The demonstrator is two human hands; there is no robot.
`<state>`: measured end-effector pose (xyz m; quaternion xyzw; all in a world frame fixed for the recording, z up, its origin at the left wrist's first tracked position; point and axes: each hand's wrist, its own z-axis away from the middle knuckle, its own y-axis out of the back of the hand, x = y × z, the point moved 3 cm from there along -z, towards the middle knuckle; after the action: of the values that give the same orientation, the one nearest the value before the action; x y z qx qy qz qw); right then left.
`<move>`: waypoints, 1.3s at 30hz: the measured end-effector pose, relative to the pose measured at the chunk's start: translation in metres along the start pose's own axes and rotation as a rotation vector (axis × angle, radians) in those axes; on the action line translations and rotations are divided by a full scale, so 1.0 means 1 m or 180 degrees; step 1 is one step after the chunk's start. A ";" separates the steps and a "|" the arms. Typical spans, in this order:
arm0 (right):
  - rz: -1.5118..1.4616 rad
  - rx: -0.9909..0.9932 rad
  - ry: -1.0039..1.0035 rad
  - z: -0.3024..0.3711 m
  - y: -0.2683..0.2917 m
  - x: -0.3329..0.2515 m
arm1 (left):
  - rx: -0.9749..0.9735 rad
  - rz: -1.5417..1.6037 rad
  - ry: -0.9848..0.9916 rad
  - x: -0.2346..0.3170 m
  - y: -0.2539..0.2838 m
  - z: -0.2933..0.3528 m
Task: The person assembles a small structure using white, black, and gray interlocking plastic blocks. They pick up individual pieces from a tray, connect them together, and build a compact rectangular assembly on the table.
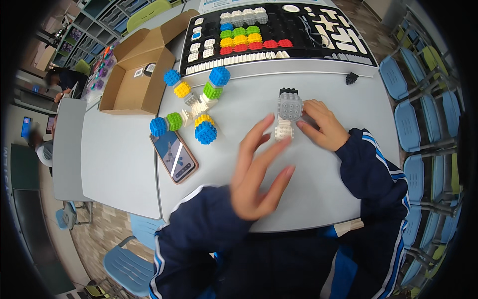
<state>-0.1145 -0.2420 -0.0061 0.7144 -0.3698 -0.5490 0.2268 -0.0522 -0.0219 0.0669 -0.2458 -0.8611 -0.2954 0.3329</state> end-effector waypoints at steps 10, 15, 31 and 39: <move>-0.0165 -0.0022 0.0105 -0.008 -0.006 -0.004 | -0.0692 -0.2696 0.0471 -0.174 0.218 -0.176; -0.0166 0.0013 0.0053 -0.001 0.002 0.007 | -0.1701 -0.3553 0.0203 -0.229 0.183 -0.194; -0.0260 0.0101 0.0111 -0.005 0.001 0.003 | -0.2420 -0.4035 0.0448 -0.247 0.146 -0.224; -0.0305 0.0120 0.0108 -0.002 0.002 0.000 | -0.2573 -0.3410 0.0499 -0.261 0.147 -0.226</move>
<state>-0.1135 -0.2431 -0.0040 0.7446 -0.3416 -0.5400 0.1929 0.3074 -0.1296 0.0669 0.1319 -0.6591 -0.7356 0.0839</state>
